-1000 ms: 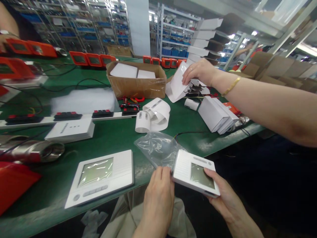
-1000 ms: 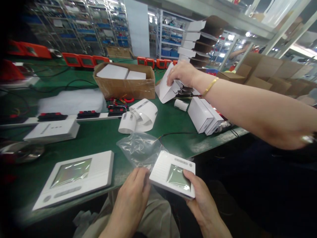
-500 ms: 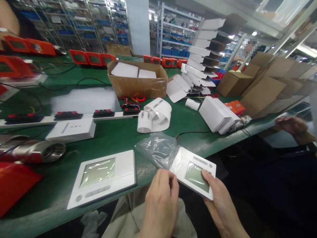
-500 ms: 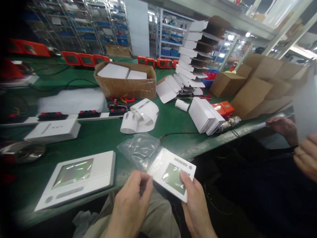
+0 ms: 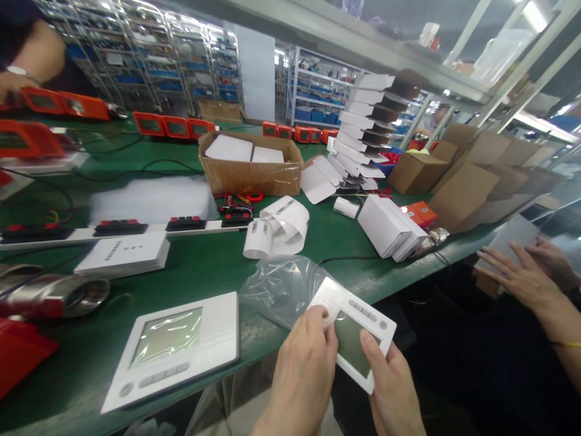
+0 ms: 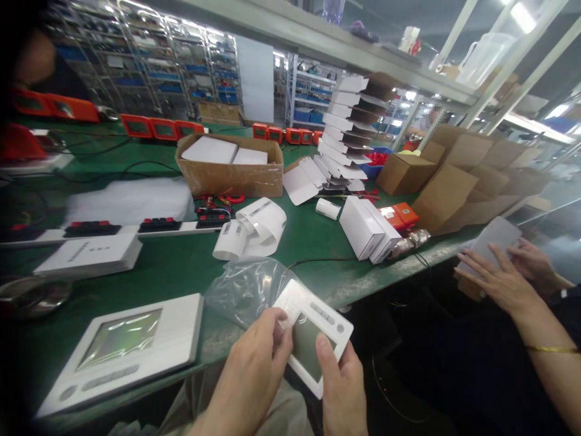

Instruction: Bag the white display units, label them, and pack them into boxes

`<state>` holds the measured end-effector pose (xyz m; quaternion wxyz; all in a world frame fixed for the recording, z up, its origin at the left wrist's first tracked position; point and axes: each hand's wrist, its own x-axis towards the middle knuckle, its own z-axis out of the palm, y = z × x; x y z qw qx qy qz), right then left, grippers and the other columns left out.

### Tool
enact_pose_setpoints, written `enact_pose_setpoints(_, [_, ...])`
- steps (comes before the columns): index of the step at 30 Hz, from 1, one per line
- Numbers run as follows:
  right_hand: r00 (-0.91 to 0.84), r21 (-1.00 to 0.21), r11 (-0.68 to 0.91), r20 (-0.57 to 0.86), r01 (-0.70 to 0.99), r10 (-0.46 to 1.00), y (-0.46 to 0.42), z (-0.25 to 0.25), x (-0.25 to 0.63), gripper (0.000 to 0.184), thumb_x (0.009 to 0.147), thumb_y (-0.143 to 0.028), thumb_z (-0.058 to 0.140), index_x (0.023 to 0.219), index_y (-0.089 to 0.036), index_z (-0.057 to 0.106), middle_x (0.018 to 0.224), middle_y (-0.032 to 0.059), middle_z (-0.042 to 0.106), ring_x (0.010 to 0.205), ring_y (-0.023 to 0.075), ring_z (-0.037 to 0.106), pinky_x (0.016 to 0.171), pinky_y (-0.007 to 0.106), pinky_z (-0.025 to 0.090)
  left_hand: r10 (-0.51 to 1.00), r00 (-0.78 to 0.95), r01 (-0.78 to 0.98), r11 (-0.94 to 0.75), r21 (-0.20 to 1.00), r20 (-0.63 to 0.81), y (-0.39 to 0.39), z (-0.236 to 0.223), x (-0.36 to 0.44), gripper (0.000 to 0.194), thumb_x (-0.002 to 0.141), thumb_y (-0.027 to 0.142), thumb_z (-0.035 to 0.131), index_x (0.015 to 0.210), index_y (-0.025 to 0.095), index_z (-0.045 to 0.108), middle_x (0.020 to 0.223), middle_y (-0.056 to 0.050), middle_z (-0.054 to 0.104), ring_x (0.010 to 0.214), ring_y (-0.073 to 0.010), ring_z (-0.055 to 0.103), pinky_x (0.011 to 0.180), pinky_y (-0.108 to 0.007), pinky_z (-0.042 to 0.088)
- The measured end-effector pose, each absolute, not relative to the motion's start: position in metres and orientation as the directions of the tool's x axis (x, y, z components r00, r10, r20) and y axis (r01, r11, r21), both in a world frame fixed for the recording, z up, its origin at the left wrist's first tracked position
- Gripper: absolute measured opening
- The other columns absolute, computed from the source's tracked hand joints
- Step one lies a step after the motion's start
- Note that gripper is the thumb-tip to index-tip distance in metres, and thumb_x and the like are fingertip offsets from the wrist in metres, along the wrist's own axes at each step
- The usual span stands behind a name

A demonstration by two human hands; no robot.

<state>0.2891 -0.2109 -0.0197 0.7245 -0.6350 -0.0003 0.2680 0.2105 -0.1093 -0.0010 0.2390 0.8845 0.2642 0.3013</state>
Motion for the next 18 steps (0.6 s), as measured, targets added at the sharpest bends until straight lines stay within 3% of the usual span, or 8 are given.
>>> enact_pose_setpoints(4, [0.897,-0.971,-0.037,-0.233,-0.237,0.377,-0.210,-0.019,0.285,0.054,0.073,-0.044,0.070,0.119,-0.015,0.063,0.107,0.0094,0.072,0.106,0.0294,0.063,0.095,0.040,0.046,0.611,0.690,0.385,-0.763,0.519,0.387,-0.098,0.005,0.220,0.016,0.089,0.009,0.040,0.082,0.020,0.048,0.069,0.001,0.059,0.063,-0.0170,0.062,0.057,-0.027,0.048])
enact_pose_setpoints(12, [0.861,-0.988,-0.056,-0.152,-0.143,0.484,-0.216,-0.006,0.284,0.028,0.089,-0.038,0.058,0.111,-0.022,0.062,0.117,0.0067,0.062,0.100,0.0210,0.061,0.083,0.040,0.052,0.411,0.803,0.256,-0.892,0.373,0.432,-0.106,0.000,0.213,0.020,0.084,0.003,0.041,0.087,0.022,0.048,0.080,-0.002,0.060,0.072,-0.0198,0.061,0.063,-0.032,0.052])
enact_pose_setpoints(18, [0.843,-0.991,-0.027,-0.127,-0.133,0.523,-0.215,-0.003,0.281,0.030,0.090,-0.036,0.056,0.114,-0.019,0.059,0.119,0.0065,0.059,0.100,0.0216,0.060,0.082,0.039,0.052,0.461,0.684,0.222,-0.870,0.441,0.566,-0.112,-0.016,0.201,0.015,0.093,0.014,0.039,0.083,0.023,0.046,0.068,0.003,0.055,0.060,-0.0143,0.060,0.053,-0.024,0.046])
